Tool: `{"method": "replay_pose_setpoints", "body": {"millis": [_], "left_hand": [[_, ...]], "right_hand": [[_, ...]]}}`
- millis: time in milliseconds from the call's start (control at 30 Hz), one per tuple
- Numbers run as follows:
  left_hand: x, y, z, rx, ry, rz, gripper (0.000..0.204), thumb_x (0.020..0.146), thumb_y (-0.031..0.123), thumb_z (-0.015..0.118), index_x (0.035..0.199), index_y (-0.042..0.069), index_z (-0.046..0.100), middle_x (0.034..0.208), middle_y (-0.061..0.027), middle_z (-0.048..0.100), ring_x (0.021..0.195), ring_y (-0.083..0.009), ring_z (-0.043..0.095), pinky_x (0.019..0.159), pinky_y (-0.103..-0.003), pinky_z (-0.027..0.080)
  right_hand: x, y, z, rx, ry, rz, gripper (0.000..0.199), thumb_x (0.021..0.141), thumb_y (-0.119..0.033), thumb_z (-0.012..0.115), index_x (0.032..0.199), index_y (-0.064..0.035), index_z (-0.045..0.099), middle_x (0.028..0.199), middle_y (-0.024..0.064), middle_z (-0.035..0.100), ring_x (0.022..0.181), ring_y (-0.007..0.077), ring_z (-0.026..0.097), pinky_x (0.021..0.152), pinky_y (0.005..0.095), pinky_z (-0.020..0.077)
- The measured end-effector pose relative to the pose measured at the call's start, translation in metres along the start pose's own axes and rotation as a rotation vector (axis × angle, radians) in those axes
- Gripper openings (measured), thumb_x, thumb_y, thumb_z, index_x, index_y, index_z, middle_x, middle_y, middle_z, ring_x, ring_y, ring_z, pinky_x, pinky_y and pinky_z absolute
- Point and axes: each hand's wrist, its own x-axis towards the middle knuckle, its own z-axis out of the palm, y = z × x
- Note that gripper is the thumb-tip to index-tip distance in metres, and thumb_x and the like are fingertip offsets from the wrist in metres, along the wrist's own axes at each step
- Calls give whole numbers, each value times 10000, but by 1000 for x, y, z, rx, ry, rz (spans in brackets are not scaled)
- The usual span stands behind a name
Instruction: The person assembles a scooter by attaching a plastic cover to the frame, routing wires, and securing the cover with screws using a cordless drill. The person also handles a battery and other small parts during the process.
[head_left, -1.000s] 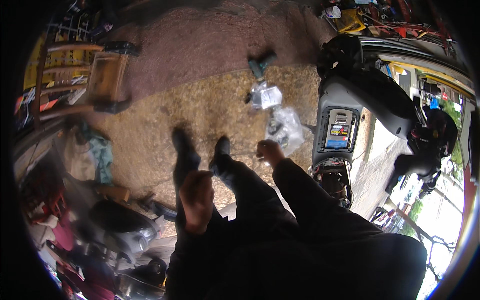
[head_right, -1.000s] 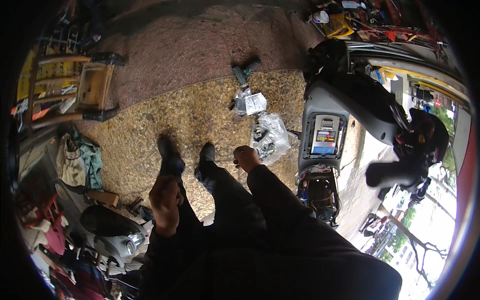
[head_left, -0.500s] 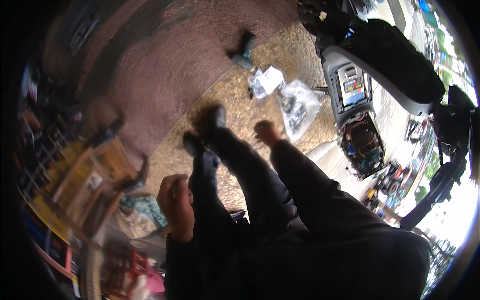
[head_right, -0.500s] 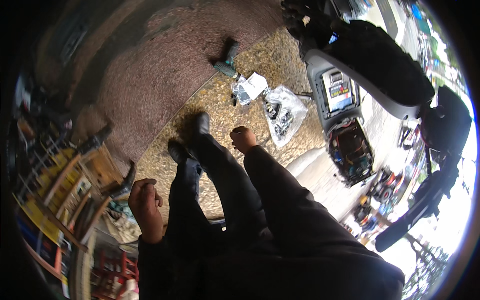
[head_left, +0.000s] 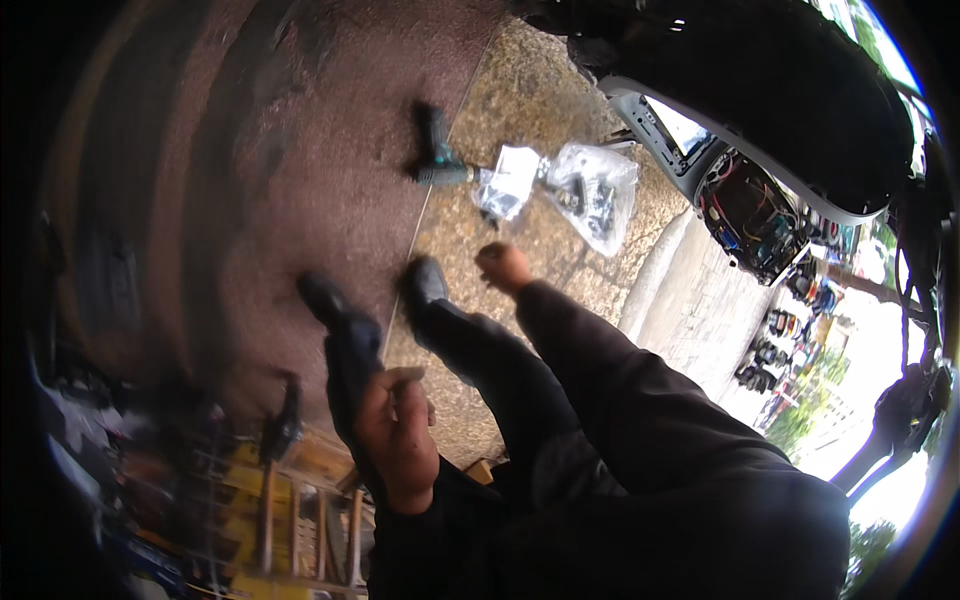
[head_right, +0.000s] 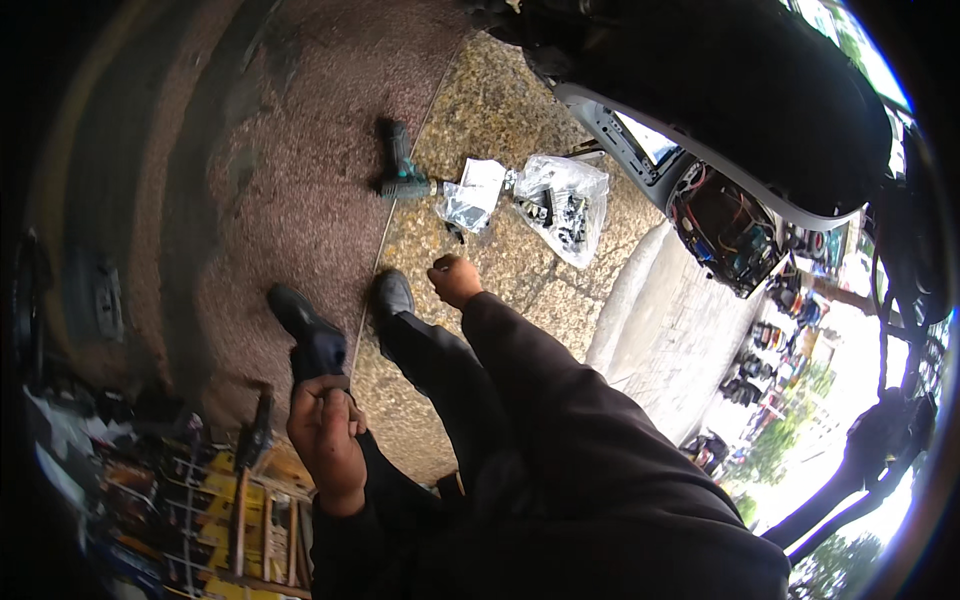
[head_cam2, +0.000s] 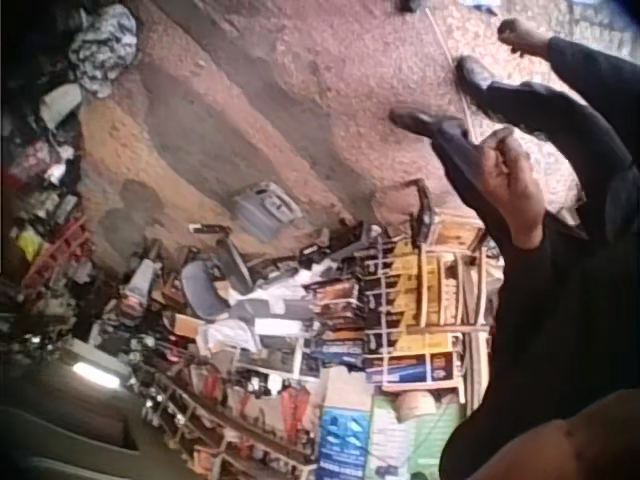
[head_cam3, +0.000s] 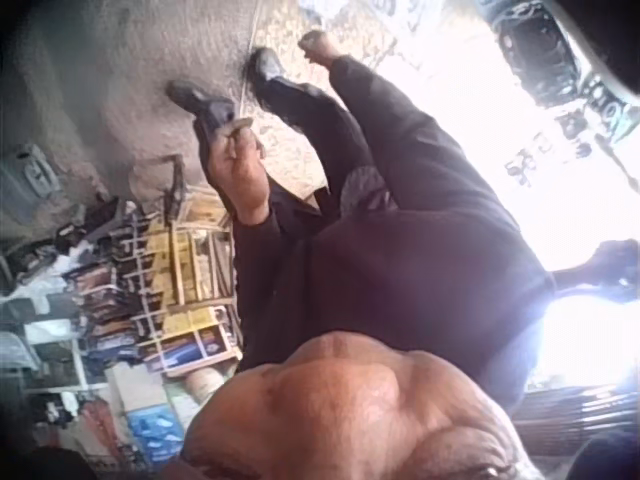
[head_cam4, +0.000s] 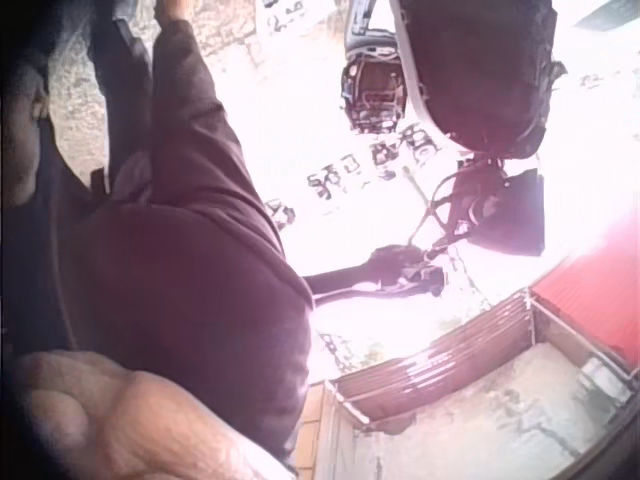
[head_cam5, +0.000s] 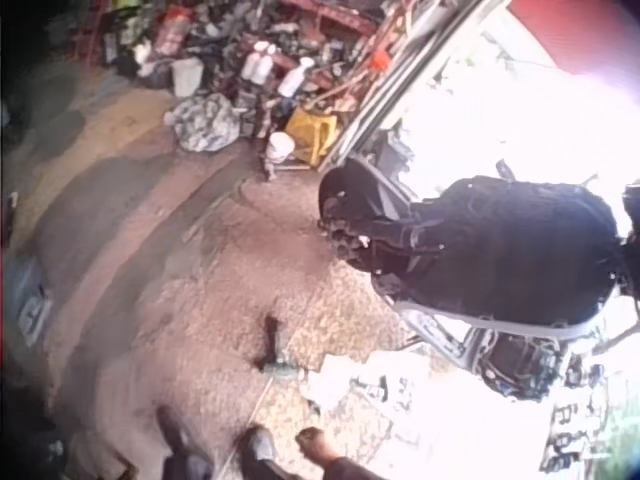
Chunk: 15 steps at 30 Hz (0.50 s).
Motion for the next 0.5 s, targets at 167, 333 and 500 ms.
{"method": "replay_pose_setpoints", "body": {"millis": [167,333,500], "left_hand": [[64,35,5,46,-154,-52,99,947,77,511,953,11,584,678,15,462,574,-60,409,532,-225,368],[128,81,12,222,-308,10,86,945,76,533,954,10,588,697,29,485,595,-40,425,532,-207,352],[188,101,60,252,-474,25,76,942,59,547,944,4,600,710,48,512,605,-21,413,551,-194,337]], "right_hand": [[0,-4,-35,232,113,79,286,844,-220,647,996,21,679,759,133,694,618,196,691,559,325,566],[-11,-9,-45,284,209,186,279,844,-191,651,994,42,680,786,130,698,627,188,688,546,312,567],[9,-11,-47,507,307,305,267,857,-177,640,1009,40,675,801,131,697,631,183,685,534,307,556]]}}
